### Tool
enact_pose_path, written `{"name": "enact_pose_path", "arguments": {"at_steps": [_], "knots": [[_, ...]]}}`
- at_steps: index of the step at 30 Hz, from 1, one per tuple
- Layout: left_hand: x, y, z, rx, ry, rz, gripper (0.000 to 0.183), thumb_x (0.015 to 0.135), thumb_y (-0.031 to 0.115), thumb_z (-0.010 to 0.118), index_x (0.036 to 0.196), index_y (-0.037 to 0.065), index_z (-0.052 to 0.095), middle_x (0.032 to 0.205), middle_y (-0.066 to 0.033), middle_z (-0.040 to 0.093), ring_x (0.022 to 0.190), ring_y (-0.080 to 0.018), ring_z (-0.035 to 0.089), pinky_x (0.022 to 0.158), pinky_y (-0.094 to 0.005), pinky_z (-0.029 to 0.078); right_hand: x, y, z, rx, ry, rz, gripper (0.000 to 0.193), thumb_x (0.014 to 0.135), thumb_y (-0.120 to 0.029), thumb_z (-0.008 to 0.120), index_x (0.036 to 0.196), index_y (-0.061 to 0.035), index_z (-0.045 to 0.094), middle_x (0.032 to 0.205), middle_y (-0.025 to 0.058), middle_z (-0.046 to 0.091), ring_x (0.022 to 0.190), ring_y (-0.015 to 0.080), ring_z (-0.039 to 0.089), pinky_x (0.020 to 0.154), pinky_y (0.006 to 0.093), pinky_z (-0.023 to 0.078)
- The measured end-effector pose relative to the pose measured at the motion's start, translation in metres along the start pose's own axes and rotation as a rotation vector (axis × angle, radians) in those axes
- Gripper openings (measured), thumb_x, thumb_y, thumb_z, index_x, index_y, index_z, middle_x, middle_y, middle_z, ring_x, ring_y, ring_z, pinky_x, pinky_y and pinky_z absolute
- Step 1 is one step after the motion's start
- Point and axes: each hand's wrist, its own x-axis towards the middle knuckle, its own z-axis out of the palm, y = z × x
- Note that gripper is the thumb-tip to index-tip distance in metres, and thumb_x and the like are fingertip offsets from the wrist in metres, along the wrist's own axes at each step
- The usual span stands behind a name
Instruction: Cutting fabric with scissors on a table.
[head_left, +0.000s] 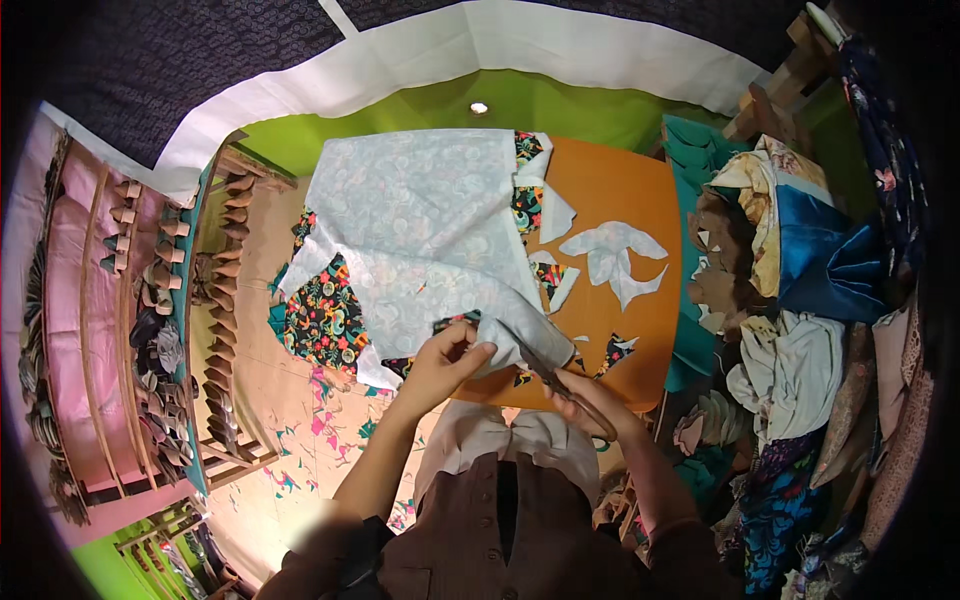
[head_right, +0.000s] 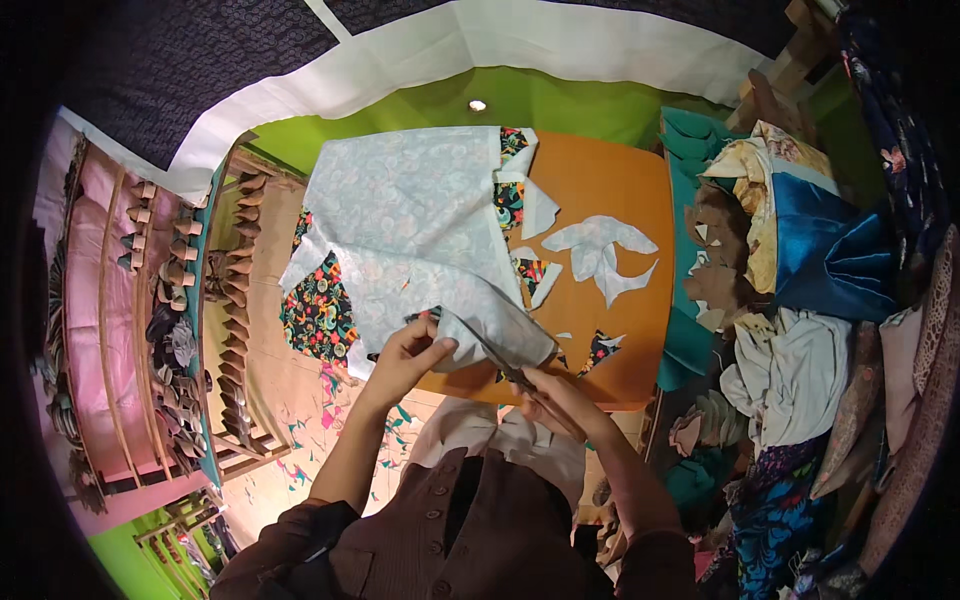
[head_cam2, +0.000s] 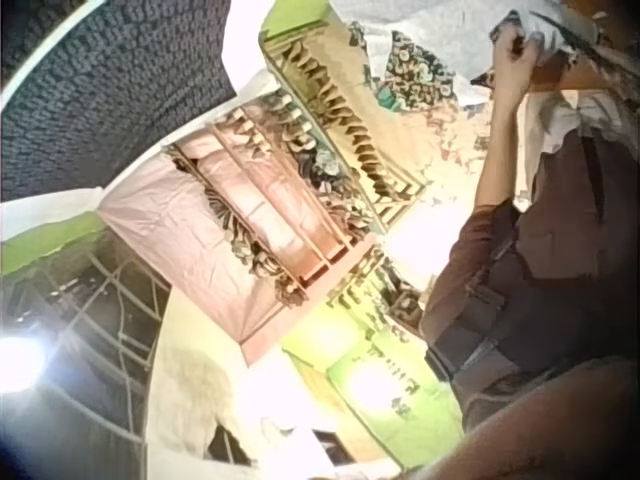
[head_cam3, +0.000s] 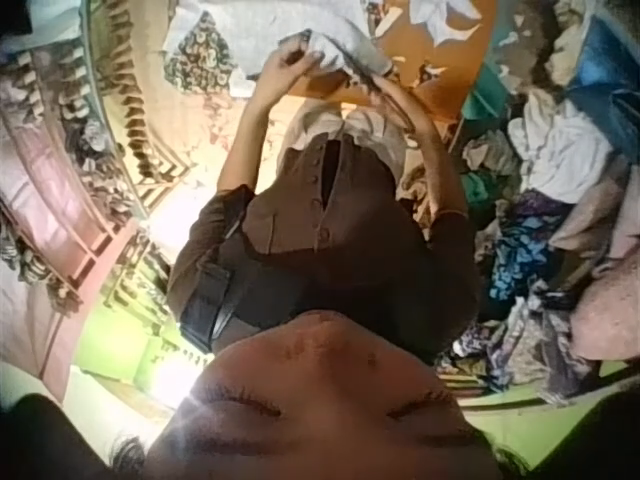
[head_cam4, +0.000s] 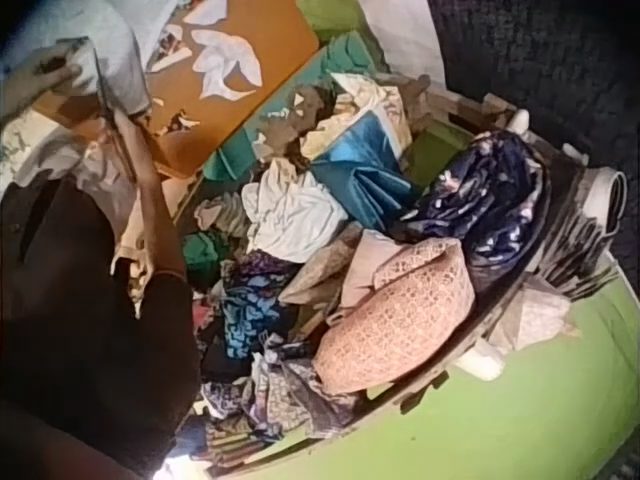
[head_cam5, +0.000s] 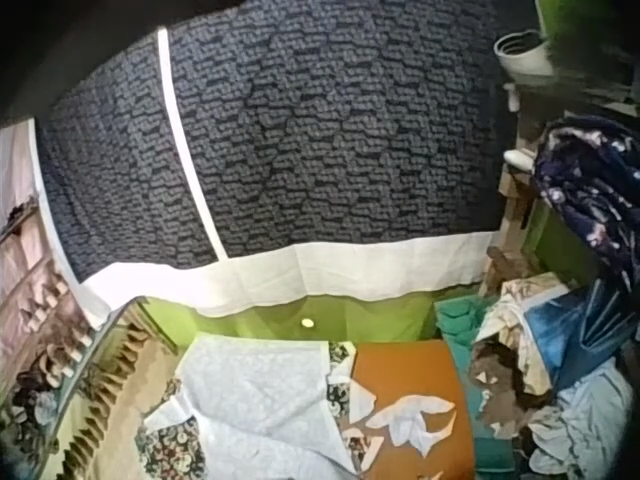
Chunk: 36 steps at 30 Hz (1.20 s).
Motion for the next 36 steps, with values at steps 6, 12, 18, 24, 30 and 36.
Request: {"name": "enact_pose_path", "arguments": {"at_steps": [6,12,18,24,30,36], "knots": [[0.0,0.0,0.014,-0.028,-0.039,0.0,0.029,0.075,0.008,0.061,0.06,0.008,0.036,0.06,0.0065,0.033,0.055,-0.0028,0.029,0.049,-0.0183,0.025,-0.002,0.015,0.005,0.107,-0.25,-0.157,0.066,0.071,-0.067,0.043,0.1,-0.0076,0.041,0.068,-0.0055,0.031,0.054,0.0023,0.028,0.048,0.0146,0.025],[-0.003,-0.004,0.02,-0.139,-0.068,-0.049,0.02,0.072,0.0,0.06,0.071,0.007,0.041,0.069,0.0009,0.049,0.062,-0.0028,0.045,0.052,-0.0175,0.034,0.0,0.021,0.024,0.339,-0.234,-0.145,0.078,0.06,-0.074,0.038,0.105,-0.0096,0.036,0.068,-0.0066,0.028,0.052,0.0026,0.023,0.047,0.0147,0.023],[0.004,-0.004,0.016,-0.085,-0.002,0.013,0.019,0.069,-0.002,0.05,0.087,0.004,0.044,0.078,-0.0021,0.048,0.066,-0.0077,0.044,0.057,-0.0212,0.035,0.001,0.022,0.017,0.257,-0.187,0.067,0.057,0.079,-0.059,0.041,0.106,-0.0086,0.04,0.07,-0.0038,0.033,0.054,0.0019,0.029,0.048,0.0171,0.026],[-0.005,-0.025,0.023,-0.115,0.112,-0.155,0.011,0.078,0.009,0.038,0.079,0.002,0.046,0.065,-0.0003,0.041,0.061,-0.0086,0.039,0.055,-0.0231,0.033,0.003,0.024,0.024,-0.448,0.0,-0.427,0.036,0.087,-0.034,0.043,0.107,-0.0045,0.04,0.07,0.0031,0.044,0.063,0.0115,0.045,0.06,0.0237,0.038],[-0.006,-0.015,0.034,-0.009,0.166,-0.086,0.031,0.09,0.028,0.039,0.076,0.002,0.048,0.057,0.0021,0.038,0.054,-0.0078,0.037,0.051,-0.0234,0.033,0.001,0.01,0.034,-0.448,0.029,-0.297,0.035,0.087,-0.032,0.043,0.107,-0.0031,0.039,0.079,0.0058,0.047,0.071,0.0151,0.048,0.067,0.0267,0.039],[-0.012,-0.014,0.037,0.024,0.257,0.078,0.033,0.091,0.03,0.038,0.075,0.002,0.048,0.053,0.0022,0.037,0.053,-0.0053,0.036,0.049,-0.0224,0.031,0.008,0.025,0.036,0.022,-0.066,-0.266,0.051,0.083,-0.05,0.043,0.106,-0.0048,0.038,0.075,0.001,0.04,0.062,0.0072,0.039,0.057,0.0194,0.034]]}}
